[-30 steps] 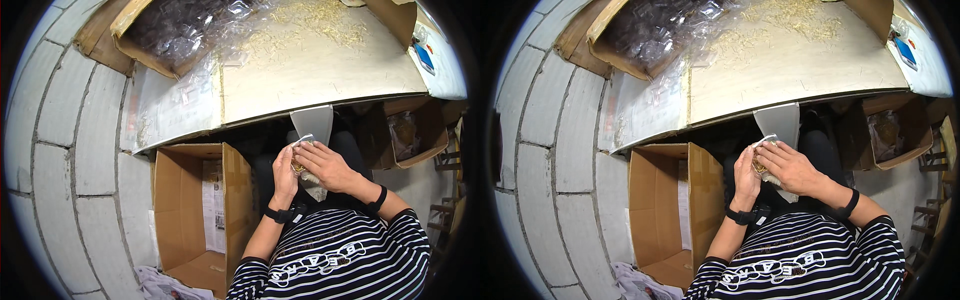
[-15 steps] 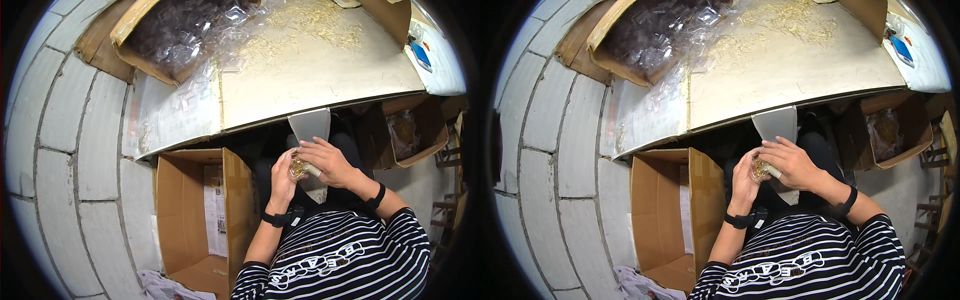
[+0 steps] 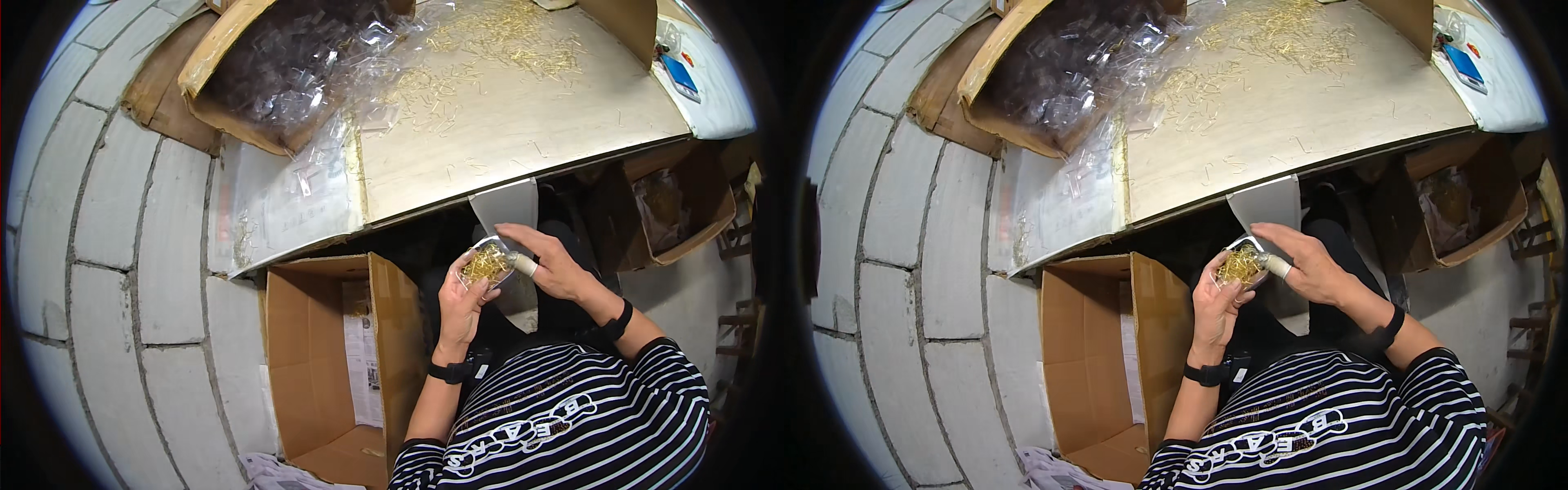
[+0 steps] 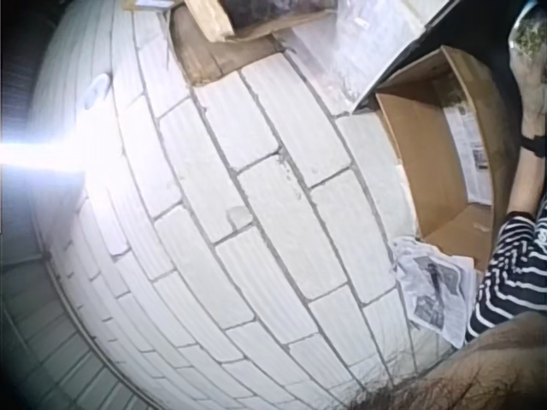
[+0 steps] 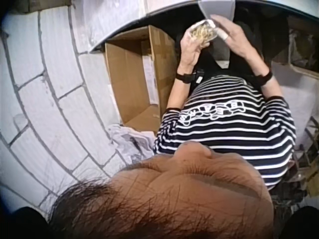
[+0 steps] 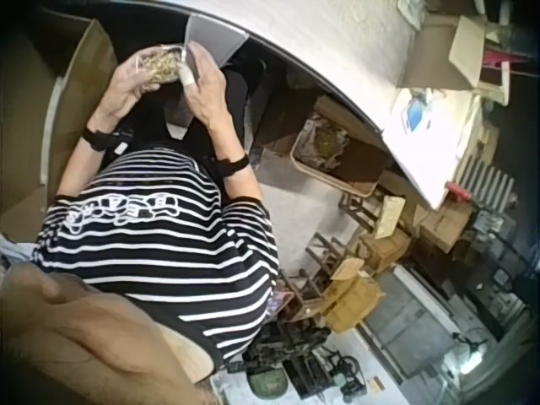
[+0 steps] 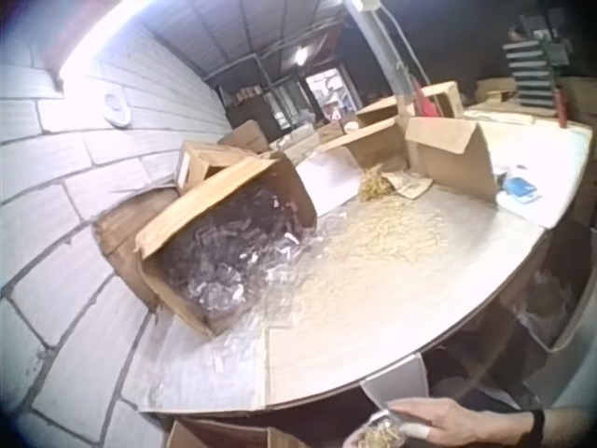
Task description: The person operates a machine to cut green plastic strips from a roll and places them into a cardboard box. They then move to a table to scoop small yellow pins from a pile into clear plastic bags and place the filled bags into a box.
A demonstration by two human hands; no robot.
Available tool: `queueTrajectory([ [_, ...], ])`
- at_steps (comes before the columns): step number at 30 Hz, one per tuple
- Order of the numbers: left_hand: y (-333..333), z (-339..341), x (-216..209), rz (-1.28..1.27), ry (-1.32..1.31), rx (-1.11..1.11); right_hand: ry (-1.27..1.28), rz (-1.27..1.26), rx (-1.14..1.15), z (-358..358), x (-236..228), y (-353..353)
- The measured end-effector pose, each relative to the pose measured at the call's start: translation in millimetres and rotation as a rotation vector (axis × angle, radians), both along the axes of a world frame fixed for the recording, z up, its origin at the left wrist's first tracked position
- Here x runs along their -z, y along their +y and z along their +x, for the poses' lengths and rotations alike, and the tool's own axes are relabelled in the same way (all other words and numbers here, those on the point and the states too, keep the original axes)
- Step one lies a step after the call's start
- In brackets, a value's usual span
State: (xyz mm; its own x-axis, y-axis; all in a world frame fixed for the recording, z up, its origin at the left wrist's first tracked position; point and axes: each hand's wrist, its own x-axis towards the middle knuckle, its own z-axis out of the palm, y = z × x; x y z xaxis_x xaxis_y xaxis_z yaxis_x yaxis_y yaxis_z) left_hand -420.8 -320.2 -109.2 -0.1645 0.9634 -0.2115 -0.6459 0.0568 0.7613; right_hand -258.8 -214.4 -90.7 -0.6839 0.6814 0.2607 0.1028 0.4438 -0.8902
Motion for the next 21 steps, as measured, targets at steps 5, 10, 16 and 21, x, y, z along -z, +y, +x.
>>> queueTrajectory([
  [5, -1, 1, 3, -0.062, 0.079, 0.025, -0.165, 0.462, -0.163, -9, -23, 2],
  [10, -2, 4, 6, -0.042, 0.078, -0.077, -0.298, 0.664, -0.161, -10, -14, -10],
  [16, 2, 11, 10, -0.031, 0.032, -0.052, -0.176, 0.564, -0.021, -12, -10, -12],
  [21, 6, 5, 5, -0.095, 0.099, -0.002, -0.150, 0.524, -0.102, -12, -19, 1],
])
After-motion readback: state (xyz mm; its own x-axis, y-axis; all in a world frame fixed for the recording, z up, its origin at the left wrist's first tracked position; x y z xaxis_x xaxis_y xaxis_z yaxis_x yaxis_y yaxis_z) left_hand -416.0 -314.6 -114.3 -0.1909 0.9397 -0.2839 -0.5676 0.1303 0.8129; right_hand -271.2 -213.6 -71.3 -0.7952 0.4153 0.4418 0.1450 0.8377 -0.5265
